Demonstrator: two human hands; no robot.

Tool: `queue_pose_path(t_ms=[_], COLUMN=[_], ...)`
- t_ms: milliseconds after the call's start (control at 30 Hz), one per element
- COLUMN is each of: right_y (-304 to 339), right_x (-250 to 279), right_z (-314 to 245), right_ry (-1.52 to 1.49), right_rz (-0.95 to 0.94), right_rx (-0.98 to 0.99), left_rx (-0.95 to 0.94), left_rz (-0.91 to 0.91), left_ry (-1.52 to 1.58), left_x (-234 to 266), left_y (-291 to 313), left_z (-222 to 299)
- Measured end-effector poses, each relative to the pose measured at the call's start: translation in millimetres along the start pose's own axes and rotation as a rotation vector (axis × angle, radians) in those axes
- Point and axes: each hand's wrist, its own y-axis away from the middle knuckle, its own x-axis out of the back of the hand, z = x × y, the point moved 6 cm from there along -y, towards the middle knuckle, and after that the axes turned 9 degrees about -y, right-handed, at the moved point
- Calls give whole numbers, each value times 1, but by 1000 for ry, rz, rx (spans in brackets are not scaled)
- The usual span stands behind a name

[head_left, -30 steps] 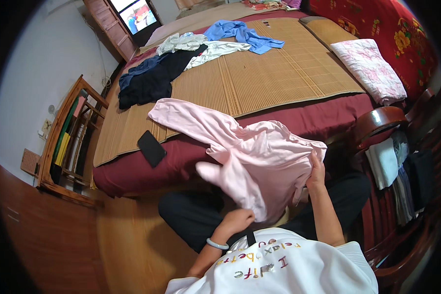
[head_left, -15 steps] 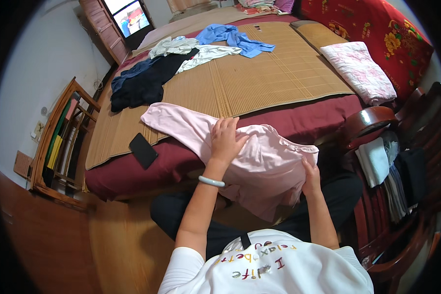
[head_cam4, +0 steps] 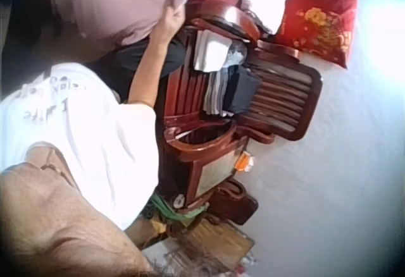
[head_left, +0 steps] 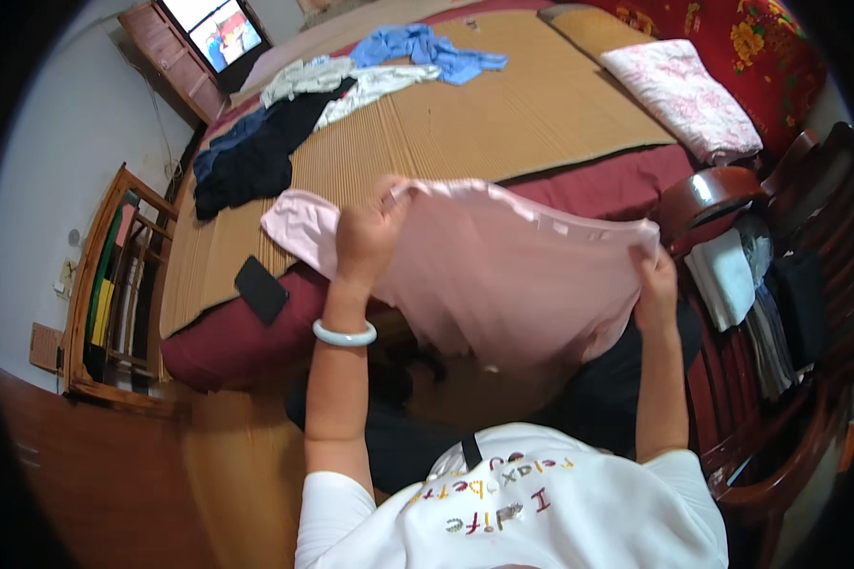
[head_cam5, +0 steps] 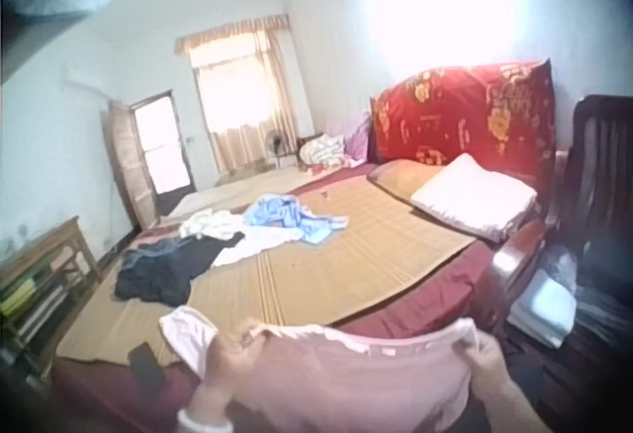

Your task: Fold a pink long-sleeved shirt on a bed.

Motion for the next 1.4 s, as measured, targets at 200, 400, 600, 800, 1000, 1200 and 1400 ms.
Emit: queue_pose_path(t_ms=[200, 400, 600, 800, 1000, 1200, 1400], right_y=[-26, -13, -10, -13, -101, -221, -318], right_x=[-19, -30, -39, -72, -132, -188, -240], right_z=[-95, -164, -196, -217, -180, -124, -29], right_ry=[191, 444, 430, 502, 651, 1096, 1291], right_rz=[-1, 256, 318, 108, -145, -181, -187], right_rx=[482, 750, 773, 1062, 1059, 834, 770], left_rx=[-199, -171, -241, -193, -104, -205, -18], left_rz=[178, 343, 621, 576, 347, 357, 328], left_ry=[292, 396, 306, 372, 168, -353, -757], left_x=[66, 125, 161, 184, 172, 143, 96], left_y=[0, 27, 46, 48, -36, -132, -198], left_z=[64, 109, 121, 114, 55, -1, -89])
